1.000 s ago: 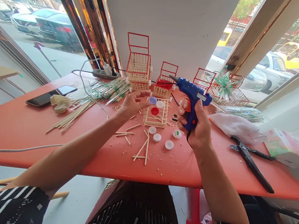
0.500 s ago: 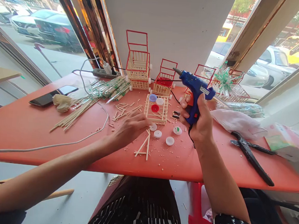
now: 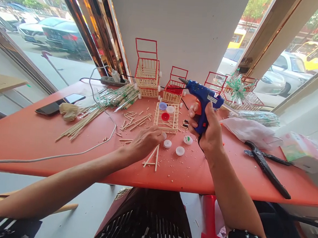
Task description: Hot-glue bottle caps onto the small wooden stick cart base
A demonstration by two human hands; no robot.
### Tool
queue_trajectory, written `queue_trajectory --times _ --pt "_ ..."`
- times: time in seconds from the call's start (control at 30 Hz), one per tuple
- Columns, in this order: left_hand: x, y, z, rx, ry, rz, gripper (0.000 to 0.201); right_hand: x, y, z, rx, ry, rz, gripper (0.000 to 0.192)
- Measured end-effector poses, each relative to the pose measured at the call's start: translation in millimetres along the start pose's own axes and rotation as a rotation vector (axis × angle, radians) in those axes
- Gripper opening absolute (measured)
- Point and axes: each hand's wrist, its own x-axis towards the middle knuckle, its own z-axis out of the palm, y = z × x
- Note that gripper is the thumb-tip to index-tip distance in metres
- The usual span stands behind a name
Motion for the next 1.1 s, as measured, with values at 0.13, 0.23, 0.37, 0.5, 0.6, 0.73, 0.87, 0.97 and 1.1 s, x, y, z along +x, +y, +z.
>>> queue_trajectory --times 0.13,0.23,0.37,0.5,0.6,0.73,0.87,0.97,1.1 --pt "1.0 -0.3 0.5 -0.043 -0.008 0.0 0.026 -0.1 0.1 2.0 0.009 0.003 -0.007 0.059" --pt "-5.1 -2.0 -1.3 -0.148 0.032 -0.051 0.027 0.0 -0.4 2.9 -0.017 0.012 -0.008 0.06" --pt "-20.3 -12.0 -2.0 -0.627 0.236 -0.189 0.017 -0.1 1.2 4.4 -0.051 0.035 -0.017 0.061" --pt "-31.4 -21.3 1.3 -1.594 0.27 -0.329 0.029 -2.9 12.0 9.9 -0.083 0.079 -0.087 0.058" --pt "-34.3 -18.2 1.9 -2.13 0.186 -0.387 0.041 -6.9 24.4 16.6 -0.226 0.075 -0.123 0.057" --pt "-33.6 -8.4 -1.9 -2.355 0.209 -0.393 0.035 -11.4 36.2 25.8 -0.505 0.057 -0.086 0.057" --pt "-30.1 -4.2 -5.9 -2.381 0.204 -0.342 0.032 -13.3 40.0 33.0 -0.619 -0.035 -0.109 0.051" --pt "-26.3 -2.7 -7.8 -2.358 0.187 -0.303 0.033 -13.9 41.2 34.8 -0.66 -0.037 -0.091 0.05" --pt "-21.1 0.0 -9.7 -2.314 0.223 -0.255 0.033 -15.4 42.0 34.8 -0.711 0.003 -0.077 0.051"
